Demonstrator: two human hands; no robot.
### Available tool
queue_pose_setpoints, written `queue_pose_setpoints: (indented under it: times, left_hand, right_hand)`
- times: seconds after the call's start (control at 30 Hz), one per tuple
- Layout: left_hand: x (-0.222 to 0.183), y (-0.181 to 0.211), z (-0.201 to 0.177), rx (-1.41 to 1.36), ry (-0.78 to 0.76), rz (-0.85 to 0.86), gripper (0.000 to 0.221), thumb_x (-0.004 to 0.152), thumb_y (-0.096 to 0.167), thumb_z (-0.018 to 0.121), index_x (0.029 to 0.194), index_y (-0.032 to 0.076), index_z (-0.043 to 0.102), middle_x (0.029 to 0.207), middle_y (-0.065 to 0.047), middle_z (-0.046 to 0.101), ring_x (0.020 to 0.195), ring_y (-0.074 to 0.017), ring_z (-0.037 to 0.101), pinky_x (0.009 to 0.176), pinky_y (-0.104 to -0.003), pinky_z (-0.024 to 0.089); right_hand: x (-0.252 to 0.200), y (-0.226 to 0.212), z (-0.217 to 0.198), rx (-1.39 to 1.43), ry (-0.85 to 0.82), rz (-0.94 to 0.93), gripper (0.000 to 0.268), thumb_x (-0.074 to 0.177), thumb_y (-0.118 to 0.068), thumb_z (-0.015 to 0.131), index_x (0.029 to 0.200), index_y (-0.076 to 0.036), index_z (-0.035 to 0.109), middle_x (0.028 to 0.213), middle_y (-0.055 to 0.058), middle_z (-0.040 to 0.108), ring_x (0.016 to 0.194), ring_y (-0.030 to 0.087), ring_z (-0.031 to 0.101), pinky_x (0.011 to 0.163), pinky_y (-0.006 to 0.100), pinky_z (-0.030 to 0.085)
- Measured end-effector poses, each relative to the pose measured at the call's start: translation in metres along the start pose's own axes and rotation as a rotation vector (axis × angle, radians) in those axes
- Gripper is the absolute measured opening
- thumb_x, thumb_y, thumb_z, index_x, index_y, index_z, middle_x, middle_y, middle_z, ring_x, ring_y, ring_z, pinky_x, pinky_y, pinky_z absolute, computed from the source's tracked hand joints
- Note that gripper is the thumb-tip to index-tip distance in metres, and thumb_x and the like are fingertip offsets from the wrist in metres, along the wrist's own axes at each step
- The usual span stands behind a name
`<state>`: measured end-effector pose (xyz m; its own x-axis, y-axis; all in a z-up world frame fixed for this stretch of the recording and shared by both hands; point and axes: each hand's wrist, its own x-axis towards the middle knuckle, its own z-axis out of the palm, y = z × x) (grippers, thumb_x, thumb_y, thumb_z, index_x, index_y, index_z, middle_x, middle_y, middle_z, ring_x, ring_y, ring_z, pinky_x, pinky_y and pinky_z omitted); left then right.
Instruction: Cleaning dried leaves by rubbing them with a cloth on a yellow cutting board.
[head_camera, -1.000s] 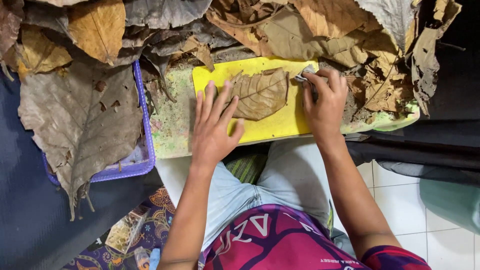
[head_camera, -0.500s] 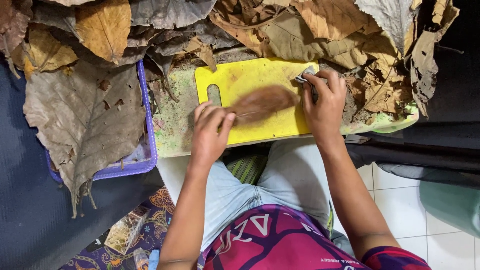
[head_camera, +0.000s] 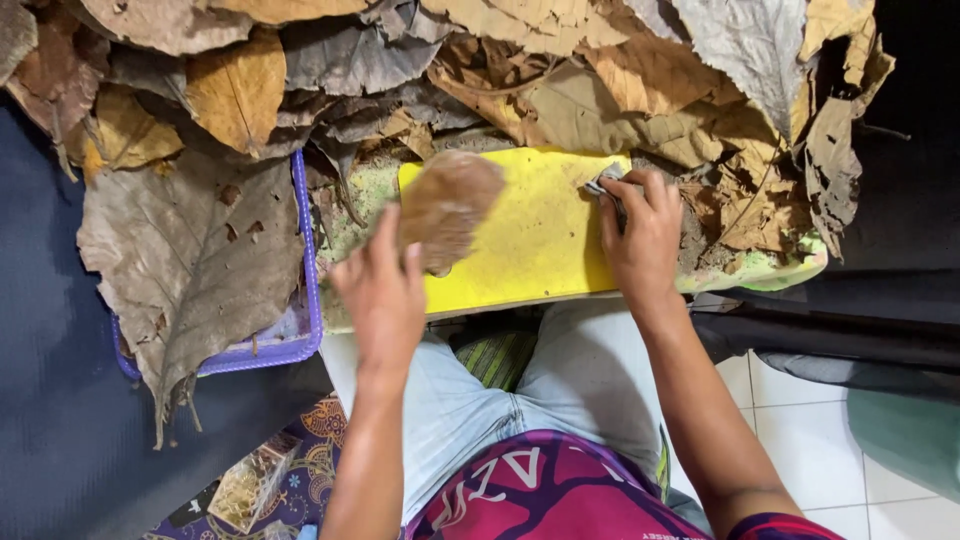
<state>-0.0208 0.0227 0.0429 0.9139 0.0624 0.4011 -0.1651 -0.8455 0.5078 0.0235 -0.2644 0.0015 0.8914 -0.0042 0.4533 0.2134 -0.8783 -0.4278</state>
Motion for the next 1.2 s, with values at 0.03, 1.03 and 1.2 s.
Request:
queue_pose_setpoints:
  times: [0.03, 1.03, 1.2]
  left_hand:
    - [-0.002, -0.005, -0.012, 0.002, 0.002, 0.002, 0.042, 0.1, 0.006, 0.066, 0.141, 0.004, 0.055, 0.103, -0.018, 0.071, 0.09, -0.0347, 0.064, 0.084, -0.047, 0.038]
    - [-0.017, -0.065, -0.072, 0.229, -0.161, -0.323, 0.064, 0.111, 0.053, 0.042, 0.15, 0.005, 0.054, 0.159, -0.019, 0.043, 0.142, -0.0444, 0.041, 0.116, -0.058, 0.027]
    - [0.011, -0.048, -0.049, 0.022, 0.326, 0.029, 0.031, 0.094, -0.002, 0.072, 0.124, 0.001, 0.071, 0.128, -0.016, 0.064, 0.129, -0.0355, 0.053, 0.117, -0.05, 0.033]
  right_hand:
    - [0.0, -0.001, 0.0, 0.002, 0.003, -0.001, 0.013, 0.097, -0.004, 0.076, 0.109, -0.01, 0.076, 0.11, 0.004, 0.057, 0.092, 0.025, 0.054, 0.082, 0.039, 0.043]
    - [-0.004, -0.009, 0.0, -0.005, 0.039, -0.033, 0.022, 0.098, -0.004, 0.074, 0.119, -0.011, 0.073, 0.114, 0.004, 0.056, 0.094, 0.025, 0.055, 0.083, 0.039, 0.044]
    - [-0.001, -0.019, -0.007, -0.066, 0.071, 0.002, 0.031, 0.106, -0.022, 0.069, 0.135, -0.014, 0.068, 0.115, 0.004, 0.056, 0.1, 0.024, 0.049, 0.087, 0.04, 0.036]
